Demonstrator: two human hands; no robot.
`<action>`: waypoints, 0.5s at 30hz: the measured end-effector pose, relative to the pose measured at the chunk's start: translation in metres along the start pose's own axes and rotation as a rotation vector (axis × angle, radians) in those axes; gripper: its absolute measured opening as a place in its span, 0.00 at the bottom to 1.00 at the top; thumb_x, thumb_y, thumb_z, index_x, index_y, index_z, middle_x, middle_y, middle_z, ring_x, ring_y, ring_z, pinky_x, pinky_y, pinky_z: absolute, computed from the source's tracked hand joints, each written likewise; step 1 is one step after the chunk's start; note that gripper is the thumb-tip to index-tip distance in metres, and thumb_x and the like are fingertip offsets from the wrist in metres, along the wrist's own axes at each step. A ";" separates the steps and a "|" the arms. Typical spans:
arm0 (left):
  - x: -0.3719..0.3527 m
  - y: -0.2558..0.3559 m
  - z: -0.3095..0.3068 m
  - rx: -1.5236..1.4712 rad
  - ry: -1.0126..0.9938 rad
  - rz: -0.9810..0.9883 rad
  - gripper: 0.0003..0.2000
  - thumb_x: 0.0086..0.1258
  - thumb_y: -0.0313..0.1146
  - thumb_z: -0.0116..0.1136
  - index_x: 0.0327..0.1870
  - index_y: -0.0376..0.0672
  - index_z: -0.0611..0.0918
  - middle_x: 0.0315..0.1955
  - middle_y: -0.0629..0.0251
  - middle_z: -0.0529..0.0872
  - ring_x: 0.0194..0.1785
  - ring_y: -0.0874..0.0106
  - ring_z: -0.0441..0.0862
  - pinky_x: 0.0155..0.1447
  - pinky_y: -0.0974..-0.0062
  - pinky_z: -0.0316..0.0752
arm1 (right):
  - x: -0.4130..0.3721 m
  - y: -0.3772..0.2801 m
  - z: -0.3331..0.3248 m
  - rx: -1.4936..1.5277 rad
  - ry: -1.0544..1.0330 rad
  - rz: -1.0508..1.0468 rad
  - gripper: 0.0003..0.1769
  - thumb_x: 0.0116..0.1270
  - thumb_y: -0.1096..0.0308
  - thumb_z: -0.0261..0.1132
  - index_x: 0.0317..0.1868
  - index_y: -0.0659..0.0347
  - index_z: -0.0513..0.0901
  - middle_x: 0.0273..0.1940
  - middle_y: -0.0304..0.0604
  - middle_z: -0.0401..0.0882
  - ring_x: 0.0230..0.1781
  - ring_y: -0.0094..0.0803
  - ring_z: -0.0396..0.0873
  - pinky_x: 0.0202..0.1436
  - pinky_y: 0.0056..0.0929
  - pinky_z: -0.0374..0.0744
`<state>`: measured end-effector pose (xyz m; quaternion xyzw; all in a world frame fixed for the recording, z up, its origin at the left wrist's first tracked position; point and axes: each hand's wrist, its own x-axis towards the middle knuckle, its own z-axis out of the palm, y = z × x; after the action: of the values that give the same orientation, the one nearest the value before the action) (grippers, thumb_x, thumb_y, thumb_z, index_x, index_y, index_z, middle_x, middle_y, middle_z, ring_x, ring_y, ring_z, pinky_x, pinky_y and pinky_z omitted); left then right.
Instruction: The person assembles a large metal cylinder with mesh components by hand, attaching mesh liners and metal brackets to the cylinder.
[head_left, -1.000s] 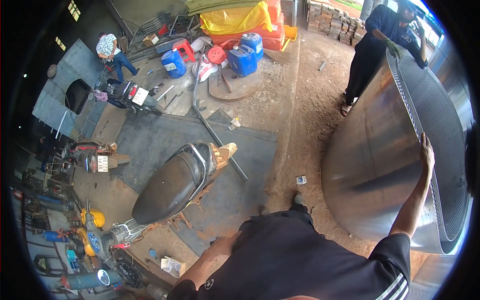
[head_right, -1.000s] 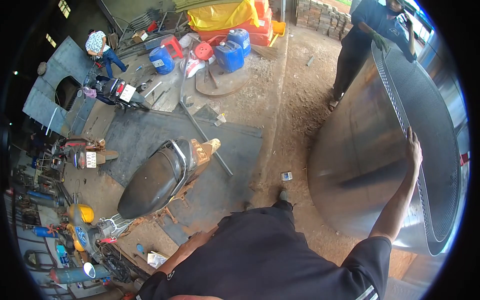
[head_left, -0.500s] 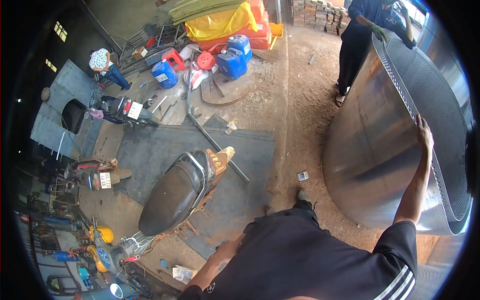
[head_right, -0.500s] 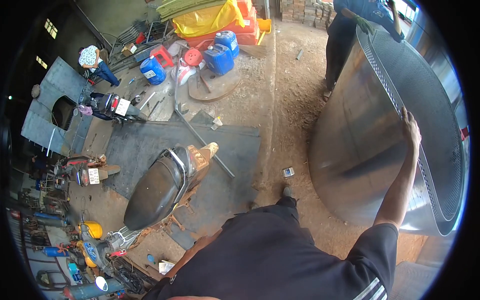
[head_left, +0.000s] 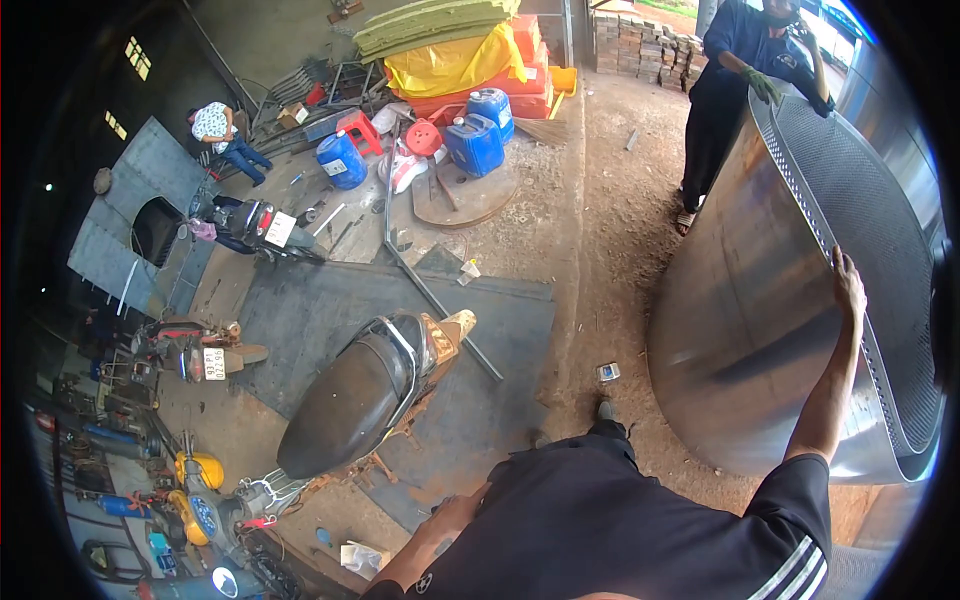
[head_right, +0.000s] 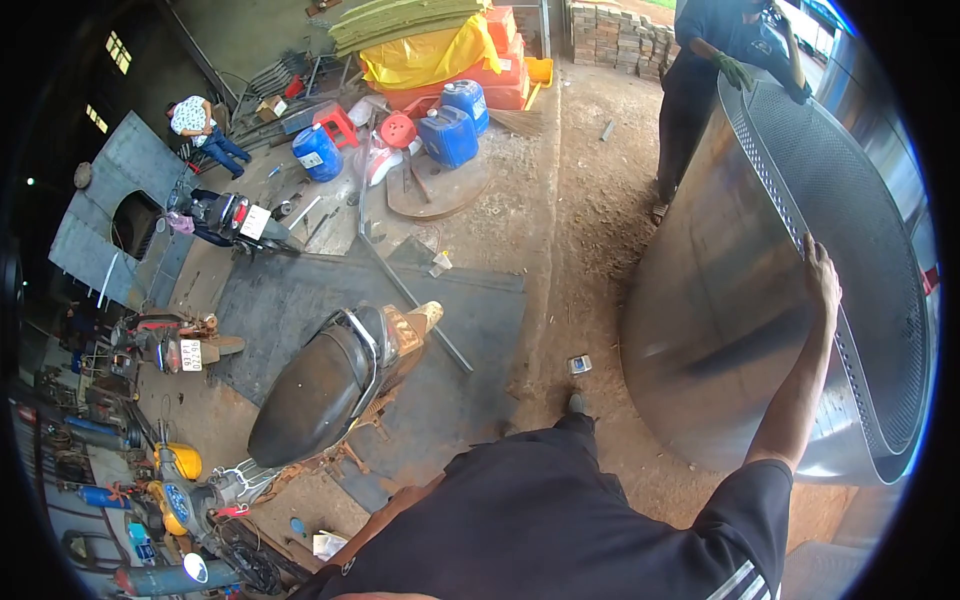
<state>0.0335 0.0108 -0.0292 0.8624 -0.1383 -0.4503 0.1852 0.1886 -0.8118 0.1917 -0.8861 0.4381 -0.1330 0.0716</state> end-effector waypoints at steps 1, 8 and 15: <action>-0.002 0.001 0.000 -0.002 0.010 0.006 0.41 0.67 0.46 0.61 0.82 0.51 0.59 0.46 0.35 0.87 0.56 0.38 0.84 0.61 0.46 0.76 | 0.001 0.001 0.001 0.000 0.000 -0.004 0.45 0.75 0.26 0.39 0.78 0.49 0.68 0.76 0.49 0.69 0.78 0.46 0.66 0.78 0.47 0.63; 0.003 -0.006 0.007 -0.035 0.015 -0.018 0.41 0.68 0.47 0.60 0.82 0.52 0.59 0.48 0.35 0.87 0.57 0.39 0.83 0.62 0.47 0.76 | 0.009 0.006 0.004 -0.005 -0.008 0.020 0.47 0.74 0.23 0.39 0.79 0.47 0.67 0.76 0.49 0.69 0.78 0.48 0.65 0.79 0.49 0.62; 0.005 -0.003 0.012 -0.110 0.096 0.023 0.40 0.68 0.47 0.60 0.82 0.52 0.60 0.48 0.37 0.87 0.57 0.39 0.83 0.62 0.47 0.76 | 0.046 0.040 0.028 -0.036 0.005 -0.125 0.46 0.74 0.24 0.39 0.79 0.45 0.67 0.76 0.49 0.70 0.77 0.48 0.66 0.79 0.51 0.61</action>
<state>0.0263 0.0089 -0.0407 0.8699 -0.1144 -0.4131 0.2440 0.1932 -0.8724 0.1630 -0.9126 0.3843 -0.1316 0.0461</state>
